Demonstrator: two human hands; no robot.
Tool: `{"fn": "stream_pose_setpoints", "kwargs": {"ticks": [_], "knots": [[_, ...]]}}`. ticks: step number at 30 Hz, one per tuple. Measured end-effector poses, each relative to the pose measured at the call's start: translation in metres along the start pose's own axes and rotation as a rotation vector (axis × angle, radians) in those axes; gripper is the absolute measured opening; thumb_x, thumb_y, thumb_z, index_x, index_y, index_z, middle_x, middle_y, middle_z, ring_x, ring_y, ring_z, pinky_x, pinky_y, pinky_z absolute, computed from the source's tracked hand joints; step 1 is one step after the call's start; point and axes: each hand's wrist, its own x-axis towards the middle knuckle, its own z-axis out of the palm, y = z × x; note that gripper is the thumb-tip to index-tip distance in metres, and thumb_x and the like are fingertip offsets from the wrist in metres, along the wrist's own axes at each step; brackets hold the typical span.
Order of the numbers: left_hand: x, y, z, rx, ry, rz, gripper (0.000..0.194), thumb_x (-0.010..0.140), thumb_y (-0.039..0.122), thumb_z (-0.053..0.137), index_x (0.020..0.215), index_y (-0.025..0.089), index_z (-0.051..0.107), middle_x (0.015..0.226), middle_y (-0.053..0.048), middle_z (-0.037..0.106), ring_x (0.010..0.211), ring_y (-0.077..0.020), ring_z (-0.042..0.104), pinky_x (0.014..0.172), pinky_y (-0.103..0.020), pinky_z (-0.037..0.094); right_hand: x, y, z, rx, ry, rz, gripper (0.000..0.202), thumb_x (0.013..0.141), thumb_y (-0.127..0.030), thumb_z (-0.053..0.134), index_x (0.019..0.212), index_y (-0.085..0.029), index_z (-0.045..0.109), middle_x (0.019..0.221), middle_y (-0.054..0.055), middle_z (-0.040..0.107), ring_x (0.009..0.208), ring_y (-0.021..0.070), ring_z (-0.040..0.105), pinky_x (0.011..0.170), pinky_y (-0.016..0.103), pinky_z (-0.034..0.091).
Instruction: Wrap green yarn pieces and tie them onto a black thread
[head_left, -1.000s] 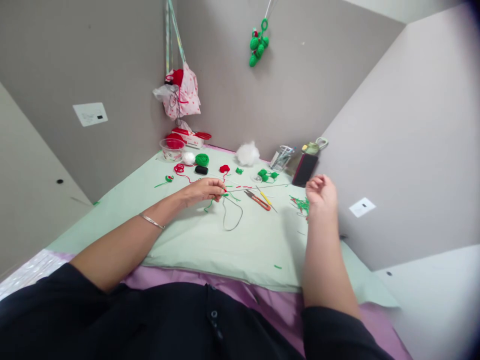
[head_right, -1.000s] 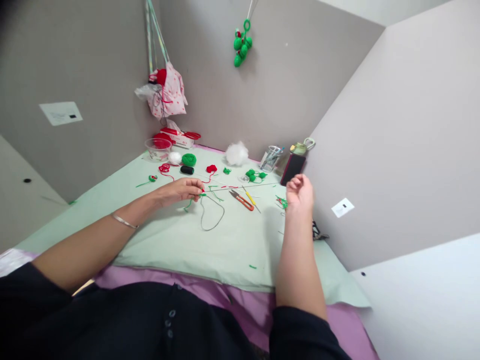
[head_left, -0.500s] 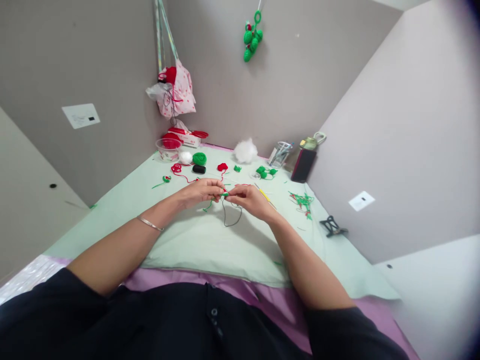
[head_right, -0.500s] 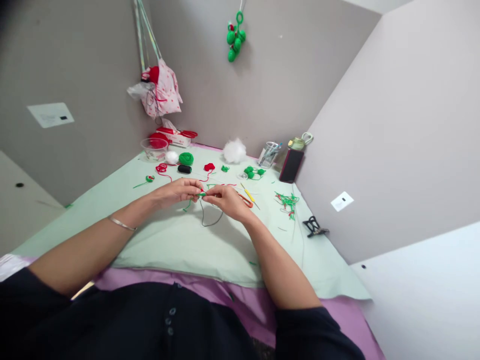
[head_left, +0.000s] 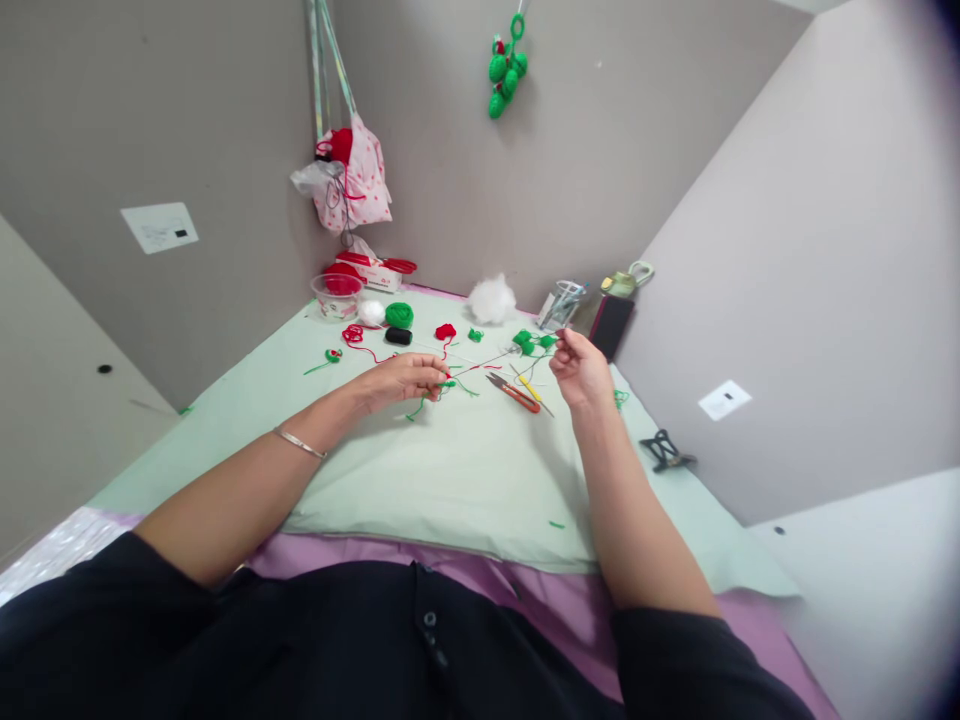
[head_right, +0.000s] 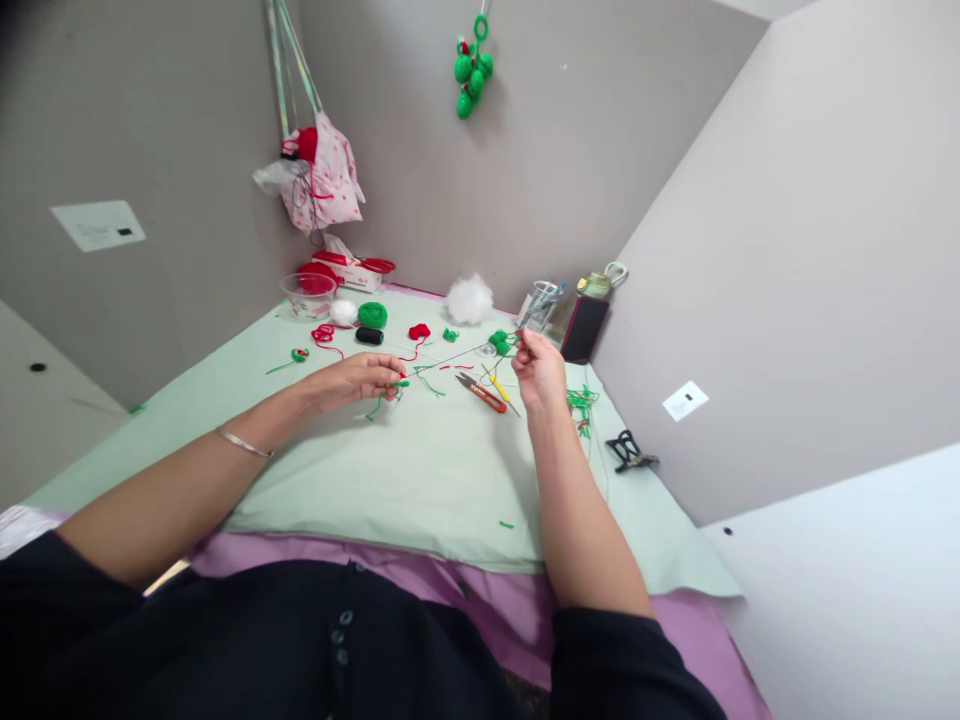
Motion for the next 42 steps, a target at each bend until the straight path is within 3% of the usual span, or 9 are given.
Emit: {"fn": "stream_pose_setpoints", "kwargs": {"ticks": [8, 13, 16, 18, 20, 25, 28, 31, 42], "knots": [[0.001, -0.001, -0.002, -0.019, -0.002, -0.012, 0.026, 0.071, 0.027, 0.078, 0.089, 0.013, 0.065, 0.077, -0.001, 0.062, 0.068, -0.0108, 0.060, 0.070, -0.028, 0.046, 0.018, -0.003, -0.023, 0.054, 0.253, -0.047, 0.013, 0.078, -0.019, 0.068, 0.070, -0.015, 0.059, 0.053, -0.007, 0.047, 0.040, 0.0006, 0.034, 0.035, 0.011, 0.028], [0.001, -0.001, -0.002, -0.017, -0.014, -0.021, 0.027, 0.071, 0.027, 0.078, 0.089, 0.013, 0.064, 0.078, -0.001, 0.062, 0.069, -0.0109, 0.060, 0.071, -0.027, 0.046, 0.026, -0.010, -0.039, -0.058, 0.352, -0.126, 0.010, 0.076, -0.021, 0.066, 0.070, -0.015, 0.059, 0.054, -0.007, 0.047, 0.042, 0.0023, 0.033, 0.037, 0.014, 0.026], [0.001, 0.000, -0.001, -0.021, -0.025, -0.025, 0.027, 0.071, 0.027, 0.078, 0.089, 0.013, 0.063, 0.076, -0.001, 0.061, 0.069, -0.0110, 0.060, 0.070, -0.027, 0.046, 0.025, -0.007, -0.037, -0.463, 0.251, -0.222, 0.016, 0.077, -0.028, 0.064, 0.070, -0.014, 0.065, 0.058, -0.002, 0.056, 0.047, 0.0061, 0.040, 0.044, 0.019, 0.031], [0.000, -0.001, -0.001, -0.021, -0.036, -0.020, 0.027, 0.072, 0.027, 0.078, 0.089, 0.013, 0.064, 0.078, -0.001, 0.062, 0.069, -0.0113, 0.060, 0.070, -0.027, 0.046, 0.018, 0.000, -0.027, -0.802, 0.122, -0.349, 0.025, 0.080, -0.035, 0.061, 0.069, -0.014, 0.069, 0.065, 0.002, 0.063, 0.057, 0.0114, 0.050, 0.055, 0.024, 0.039], [0.000, -0.001, -0.001, -0.018, -0.043, -0.013, 0.026, 0.072, 0.028, 0.078, 0.089, 0.013, 0.065, 0.079, -0.002, 0.062, 0.070, -0.0118, 0.060, 0.070, -0.028, 0.046, 0.004, 0.010, -0.011, -0.977, -0.054, -0.452, 0.028, 0.081, -0.037, 0.059, 0.072, -0.015, 0.072, 0.071, 0.005, 0.068, 0.071, 0.0163, 0.058, 0.067, 0.028, 0.044], [0.000, 0.000, 0.001, -0.019, -0.025, -0.016, 0.027, 0.070, 0.029, 0.079, 0.088, 0.013, 0.066, 0.077, -0.002, 0.062, 0.069, -0.0113, 0.059, 0.071, -0.028, 0.047, -0.044, 0.030, 0.036, -0.835, -0.542, -0.244, 0.028, 0.080, -0.041, 0.067, 0.088, -0.016, 0.076, 0.088, 0.006, 0.072, 0.076, 0.0162, 0.061, 0.071, 0.029, 0.045], [0.000, 0.000, 0.001, -0.013, -0.047, -0.011, 0.026, 0.072, 0.029, 0.078, 0.089, 0.013, 0.067, 0.077, -0.002, 0.062, 0.070, -0.0114, 0.059, 0.071, -0.028, 0.047, -0.064, 0.035, 0.050, -0.841, -0.717, -0.166, 0.029, 0.080, -0.041, 0.069, 0.094, -0.018, 0.076, 0.092, 0.005, 0.069, 0.073, 0.0137, 0.057, 0.067, 0.028, 0.043], [-0.001, 0.001, 0.002, -0.012, -0.055, -0.014, 0.024, 0.072, 0.028, 0.078, 0.088, 0.013, 0.067, 0.078, -0.002, 0.062, 0.071, -0.0114, 0.059, 0.073, -0.029, 0.047, -0.068, 0.035, 0.052, -0.819, -0.738, -0.162, 0.025, 0.080, -0.041, 0.069, 0.085, -0.017, 0.075, 0.081, 0.003, 0.064, 0.067, 0.0120, 0.051, 0.063, 0.027, 0.040], [0.000, 0.000, 0.002, -0.029, -0.050, -0.031, 0.026, 0.072, 0.027, 0.078, 0.091, 0.014, 0.066, 0.080, 0.000, 0.061, 0.069, -0.0099, 0.058, 0.072, -0.028, 0.046, -0.056, 0.033, 0.047, -0.652, -0.461, -0.109, 0.026, 0.074, -0.041, 0.071, 0.077, -0.015, 0.068, 0.060, -0.003, 0.050, 0.057, 0.0089, 0.036, 0.054, 0.026, 0.027]]}}
